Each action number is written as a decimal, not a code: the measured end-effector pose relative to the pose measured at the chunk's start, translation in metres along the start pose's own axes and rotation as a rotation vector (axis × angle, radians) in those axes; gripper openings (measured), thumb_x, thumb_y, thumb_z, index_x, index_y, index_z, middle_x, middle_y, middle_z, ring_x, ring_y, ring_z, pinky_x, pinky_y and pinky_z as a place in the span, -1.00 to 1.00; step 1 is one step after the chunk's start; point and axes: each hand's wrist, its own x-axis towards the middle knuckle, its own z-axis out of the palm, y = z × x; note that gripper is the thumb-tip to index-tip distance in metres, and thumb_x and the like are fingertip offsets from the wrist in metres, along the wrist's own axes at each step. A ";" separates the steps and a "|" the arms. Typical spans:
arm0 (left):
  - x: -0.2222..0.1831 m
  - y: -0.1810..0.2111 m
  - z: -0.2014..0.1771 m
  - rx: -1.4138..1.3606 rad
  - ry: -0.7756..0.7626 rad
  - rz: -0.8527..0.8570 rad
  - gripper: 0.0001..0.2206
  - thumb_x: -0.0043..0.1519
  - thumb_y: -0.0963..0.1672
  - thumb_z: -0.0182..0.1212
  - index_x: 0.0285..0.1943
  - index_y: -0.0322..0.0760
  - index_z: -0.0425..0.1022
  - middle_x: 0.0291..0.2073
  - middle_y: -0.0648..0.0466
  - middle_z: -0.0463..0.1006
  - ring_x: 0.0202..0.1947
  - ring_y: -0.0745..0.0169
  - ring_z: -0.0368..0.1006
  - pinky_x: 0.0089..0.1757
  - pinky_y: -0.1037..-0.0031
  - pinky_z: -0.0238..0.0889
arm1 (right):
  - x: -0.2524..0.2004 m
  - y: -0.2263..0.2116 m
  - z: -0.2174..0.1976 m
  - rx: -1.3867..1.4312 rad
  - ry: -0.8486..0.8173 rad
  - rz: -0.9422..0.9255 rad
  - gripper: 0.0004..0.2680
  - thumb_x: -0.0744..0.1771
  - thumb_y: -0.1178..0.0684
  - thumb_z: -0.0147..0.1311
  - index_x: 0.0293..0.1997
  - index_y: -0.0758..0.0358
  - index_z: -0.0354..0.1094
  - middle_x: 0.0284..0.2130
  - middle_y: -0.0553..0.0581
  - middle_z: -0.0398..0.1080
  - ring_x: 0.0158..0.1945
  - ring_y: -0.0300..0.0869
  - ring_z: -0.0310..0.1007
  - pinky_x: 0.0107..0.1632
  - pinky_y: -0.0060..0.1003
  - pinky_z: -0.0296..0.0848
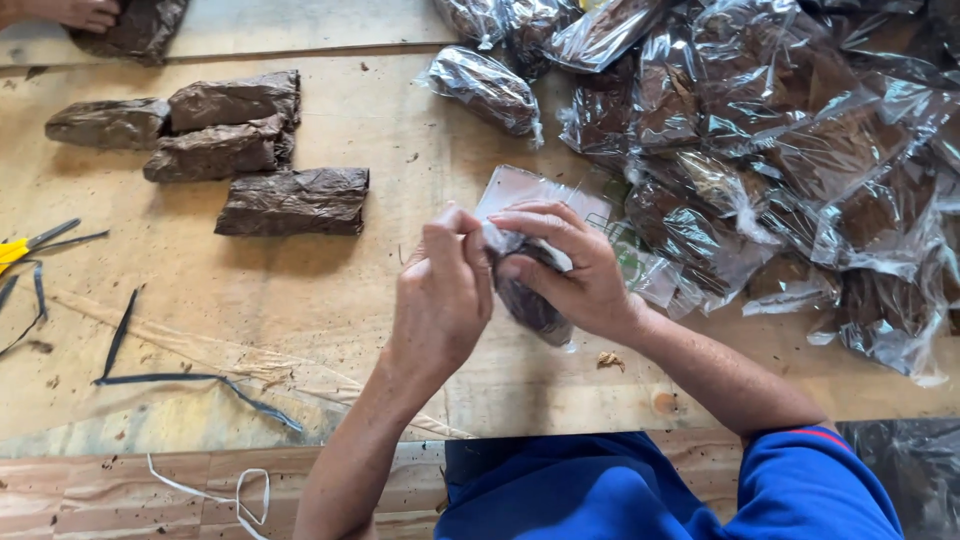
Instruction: The person places brown rectangular food items into clear plastic bags and ties each bag with a white string. The person repeats this process for several items, stacking the finished packages on the table.
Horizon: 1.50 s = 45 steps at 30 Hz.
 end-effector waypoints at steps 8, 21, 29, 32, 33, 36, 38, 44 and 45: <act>-0.020 -0.016 -0.036 -0.443 -0.092 -0.202 -0.83 0.47 -0.14 -0.18 0.04 -0.41 0.06 -0.45 -0.13 0.51 -0.21 -0.01 0.69 0.18 0.19 0.50 | -0.002 0.034 -0.040 0.720 -0.838 0.550 -0.41 0.34 0.02 0.29 0.53 0.13 0.00 -0.03 0.14 0.49 0.04 -0.09 0.57 0.07 -0.25 0.66; -0.033 -0.049 -0.064 -0.239 -0.084 -0.510 -0.77 0.45 -0.17 0.03 0.19 -0.40 0.18 -0.15 -0.04 0.67 -0.07 0.21 0.63 0.05 0.46 0.38 | 0.119 0.048 -0.121 -0.439 0.198 1.377 -0.69 0.28 -0.11 0.32 0.05 0.13 0.42 -0.18 0.01 0.49 -0.27 -0.31 0.46 -0.29 -0.58 0.51; -0.047 -0.055 -0.067 -0.179 -0.156 -0.504 -0.81 0.47 -0.13 0.13 0.19 -0.21 0.31 -0.17 0.14 0.71 -0.10 0.33 0.69 -0.30 0.63 0.34 | 0.079 0.063 -0.128 -0.583 -0.060 0.914 -0.90 0.45 0.12 0.27 0.06 0.10 0.46 -0.05 -0.01 0.55 -0.06 -0.30 0.57 -0.07 -0.52 0.61; -0.057 -0.067 -0.066 -0.169 -0.211 -0.375 -0.82 0.46 -0.17 0.17 0.18 -0.27 0.35 -0.15 0.11 0.71 -0.31 0.41 0.65 -0.48 0.66 0.31 | 0.059 0.075 -0.124 -0.589 -0.131 0.709 -0.91 0.51 0.21 0.25 0.06 0.09 0.47 0.00 -0.02 0.57 0.02 -0.29 0.62 0.02 -0.49 0.64; -0.060 -0.066 -0.067 -0.162 -0.209 -0.385 -0.82 0.46 -0.17 0.17 0.18 -0.27 0.35 -0.15 0.11 0.71 -0.31 0.41 0.65 -0.48 0.66 0.31 | 0.046 0.080 -0.111 -0.582 -0.141 0.710 -0.91 0.51 0.21 0.25 0.06 0.09 0.47 0.00 -0.02 0.57 0.02 -0.29 0.62 0.02 -0.49 0.64; -0.061 -0.067 -0.064 -0.186 -0.202 -0.308 -0.89 0.43 -0.22 0.22 0.08 -0.29 0.44 -0.16 0.08 0.69 -0.15 0.31 0.65 -0.16 0.51 0.46 | 0.006 0.101 -0.082 -0.590 -0.719 0.391 -0.84 0.38 0.26 0.21 0.06 0.27 0.53 0.01 0.22 0.57 0.00 -0.10 0.58 0.17 -0.29 0.56; -0.062 -0.071 -0.060 -0.251 -0.209 -0.342 -0.90 0.36 -0.20 0.26 0.01 -0.26 0.59 -0.34 0.01 0.70 -0.26 0.06 0.69 -0.15 0.27 0.53 | -0.024 0.124 -0.068 -0.614 -0.744 0.171 -0.56 0.35 -0.15 0.23 0.37 0.17 0.33 0.25 0.33 0.39 0.33 0.25 0.33 0.33 0.24 0.23; -0.057 -0.062 -0.042 -0.213 -0.306 -0.196 -0.89 0.31 -0.22 0.27 -0.03 -0.26 0.58 -0.39 -0.02 0.69 -0.32 -0.03 0.67 -0.08 0.15 0.50 | -0.044 0.169 -0.038 -0.921 -0.694 0.188 -0.49 0.42 -0.38 -0.06 0.43 0.18 0.23 0.34 0.27 0.31 0.41 0.09 0.27 0.41 0.14 0.13; -0.055 -0.060 -0.042 -0.211 -0.302 -0.184 -0.89 0.31 -0.22 0.27 -0.03 -0.26 0.58 -0.39 -0.02 0.69 -0.32 -0.03 0.67 -0.08 0.15 0.50 | -0.048 0.175 -0.035 -0.927 -0.683 0.182 -0.49 0.42 -0.38 -0.06 0.43 0.18 0.23 0.34 0.27 0.31 0.41 0.09 0.27 0.41 0.14 0.13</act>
